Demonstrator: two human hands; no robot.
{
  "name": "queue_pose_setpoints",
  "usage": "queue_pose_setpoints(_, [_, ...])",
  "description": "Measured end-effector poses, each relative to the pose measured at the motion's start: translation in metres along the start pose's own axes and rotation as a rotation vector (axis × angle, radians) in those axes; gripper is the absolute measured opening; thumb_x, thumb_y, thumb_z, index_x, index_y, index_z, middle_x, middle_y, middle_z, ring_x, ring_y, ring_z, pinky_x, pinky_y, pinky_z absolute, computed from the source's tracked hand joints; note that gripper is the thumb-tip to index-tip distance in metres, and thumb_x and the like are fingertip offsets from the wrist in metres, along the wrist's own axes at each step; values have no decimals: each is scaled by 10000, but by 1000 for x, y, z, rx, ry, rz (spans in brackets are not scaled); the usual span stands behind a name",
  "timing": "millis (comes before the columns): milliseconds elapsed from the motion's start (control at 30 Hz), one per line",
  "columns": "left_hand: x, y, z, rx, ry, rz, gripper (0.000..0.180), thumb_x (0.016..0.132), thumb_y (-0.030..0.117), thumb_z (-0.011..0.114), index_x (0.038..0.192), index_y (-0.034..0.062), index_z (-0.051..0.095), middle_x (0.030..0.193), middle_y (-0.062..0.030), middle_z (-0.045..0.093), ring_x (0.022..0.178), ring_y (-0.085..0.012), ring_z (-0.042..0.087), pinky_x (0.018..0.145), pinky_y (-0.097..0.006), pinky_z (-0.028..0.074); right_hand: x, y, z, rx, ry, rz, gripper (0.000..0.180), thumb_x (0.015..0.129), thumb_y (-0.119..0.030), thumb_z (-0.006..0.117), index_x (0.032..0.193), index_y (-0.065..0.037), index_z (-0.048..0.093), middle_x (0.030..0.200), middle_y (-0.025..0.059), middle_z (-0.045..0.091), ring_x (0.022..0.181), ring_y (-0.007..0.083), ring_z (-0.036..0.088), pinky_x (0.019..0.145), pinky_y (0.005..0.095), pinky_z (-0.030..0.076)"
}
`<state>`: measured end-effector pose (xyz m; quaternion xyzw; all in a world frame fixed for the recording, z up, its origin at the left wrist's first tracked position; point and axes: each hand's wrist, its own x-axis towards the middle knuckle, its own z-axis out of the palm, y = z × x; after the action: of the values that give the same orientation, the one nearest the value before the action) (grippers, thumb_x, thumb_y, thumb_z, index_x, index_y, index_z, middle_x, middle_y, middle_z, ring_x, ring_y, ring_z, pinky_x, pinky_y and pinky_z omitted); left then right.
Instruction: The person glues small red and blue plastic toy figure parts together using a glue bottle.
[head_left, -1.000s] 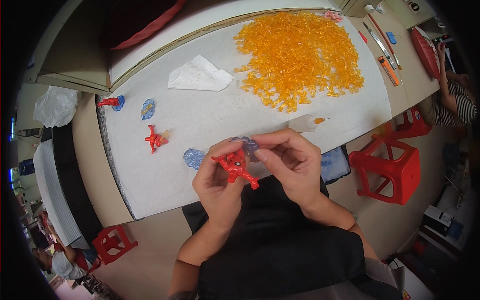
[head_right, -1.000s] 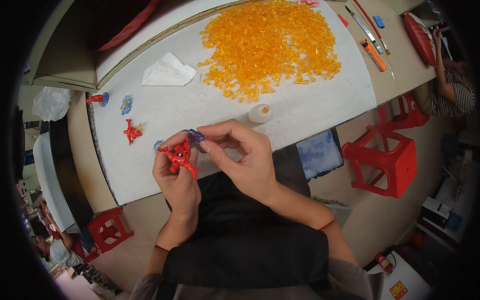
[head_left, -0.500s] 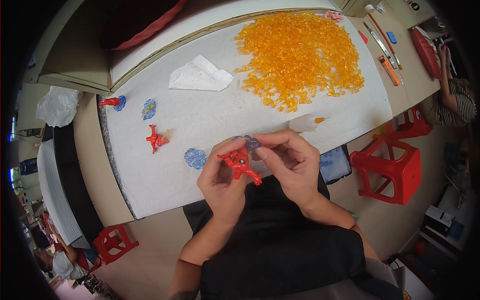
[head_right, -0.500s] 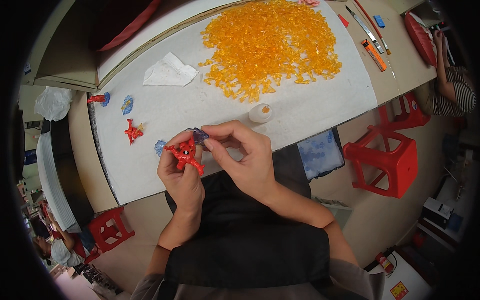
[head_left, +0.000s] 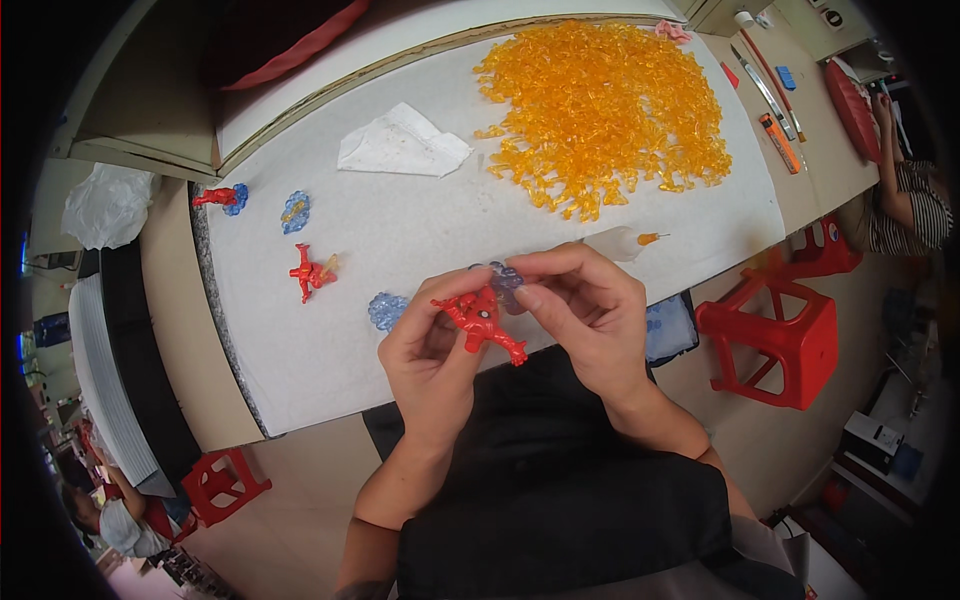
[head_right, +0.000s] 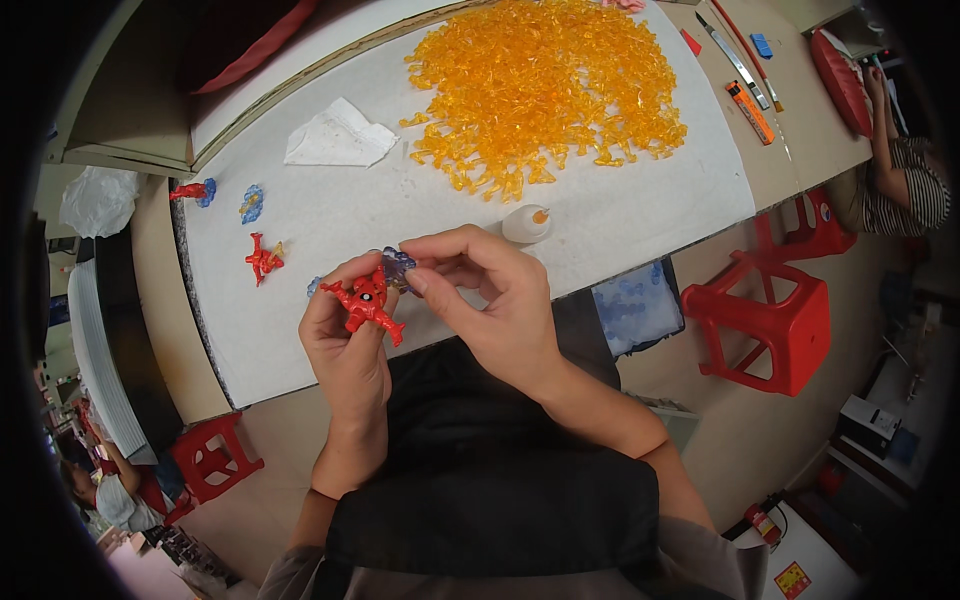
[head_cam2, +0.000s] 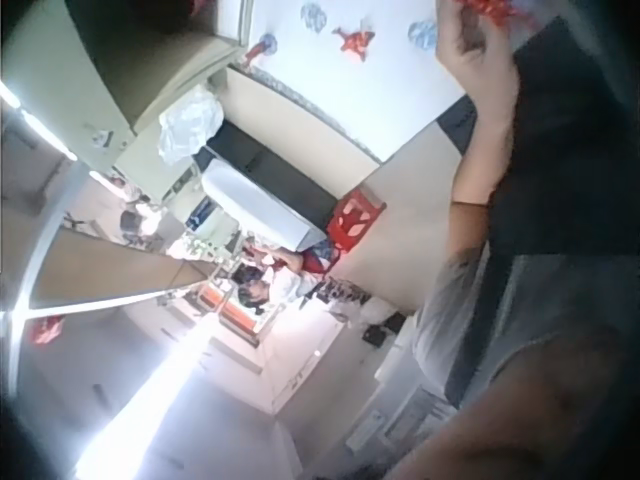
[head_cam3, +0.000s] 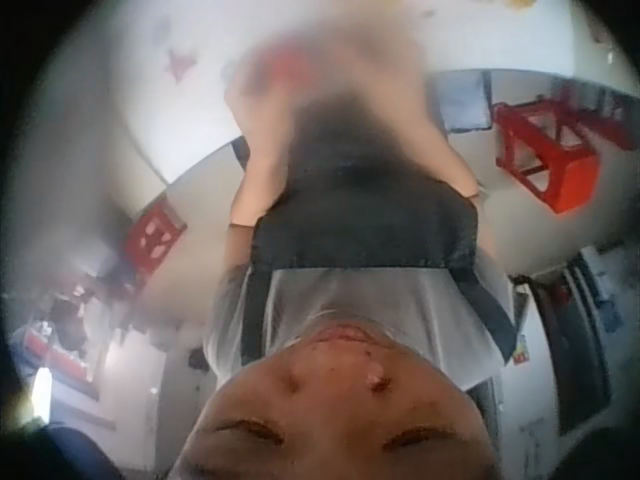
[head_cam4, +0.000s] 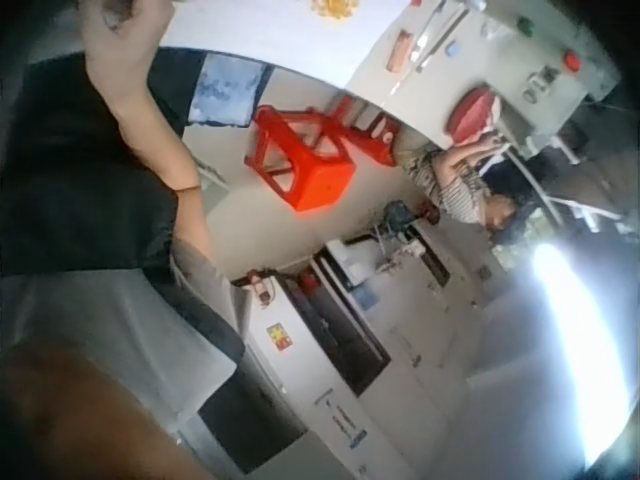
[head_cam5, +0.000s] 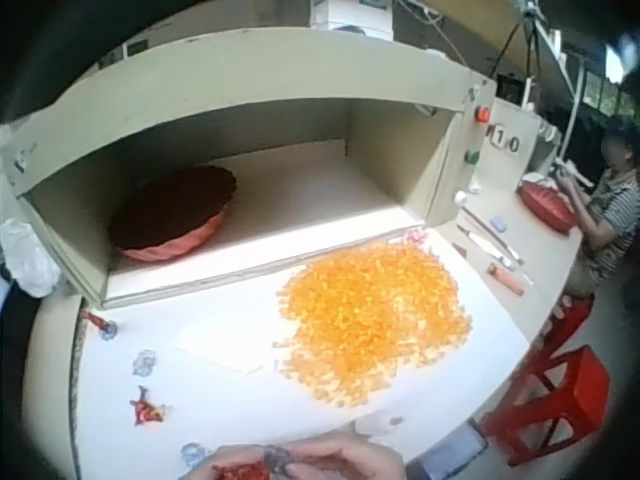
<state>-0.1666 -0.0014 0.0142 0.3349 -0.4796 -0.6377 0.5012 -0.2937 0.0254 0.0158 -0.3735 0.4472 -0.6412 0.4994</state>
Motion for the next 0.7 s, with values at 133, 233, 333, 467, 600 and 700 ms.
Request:
queue_pose_setpoints(133, [1, -2, -1, -9, 0, 1, 261, 750, -76, 518, 1009, -44, 525, 1010, -96, 511, 887, -123, 514, 752, -225, 428, 0, 1, 0, -2, 5, 6, 194, 771, 24, 542, 964, 44, 537, 871, 79, 563, 808, 110, 550, 745, 230, 446])
queue_pose_setpoints(233, [1, -1, -2, -2, -5, 8, 257, 752, -76, 516, 1007, -46, 526, 1010, -100, 510, 887, -126, 514, 755, -227, 428, 0, 0, 1, -11, 6, 8, 196, 772, 23, 540, 967, 44, 535, 870, 79, 562, 804, 110, 550, 746, 229, 446])
queue_pose_setpoints(333, [1, -1, -2, -19, -18, 19, 254, 752, -77, 513, 1004, -47, 527, 1008, -103, 510, 891, -129, 514, 759, -230, 428, 0, 0, 1, -15, 7, 6, 197, 772, 22, 540, 969, 44, 535, 870, 79, 562, 806, 110, 549, 743, 228, 447])
queue_pose_setpoints(467, [1, -1, -1, -33, -11, 15, 259, 746, -84, 516, 1002, -47, 529, 1001, -104, 510, 894, -131, 513, 760, -229, 427, 0, 0, 0, -15, 1, 3, 198, 773, 21, 541, 969, 45, 534, 870, 79, 561, 805, 109, 549, 737, 224, 448])
queue_pose_setpoints(600, [1, 1, 0, -28, 8, 23, 273, 727, -96, 530, 995, -47, 531, 984, -97, 506, 876, -124, 510, 747, -223, 423, -1, 1, 2, -7, 5, -2, 198, 772, 22, 541, 969, 41, 536, 868, 76, 560, 802, 106, 549, 731, 221, 447])
queue_pose_setpoints(700, [1, 0, 0, -4, 12, 50, 286, 709, -111, 527, 987, -43, 524, 969, -90, 496, 843, -115, 506, 729, -217, 419, -1, 1, 3, -29, 0, -18, 200, 770, 23, 543, 970, 34, 539, 863, 71, 559, 800, 103, 548, 727, 217, 446])
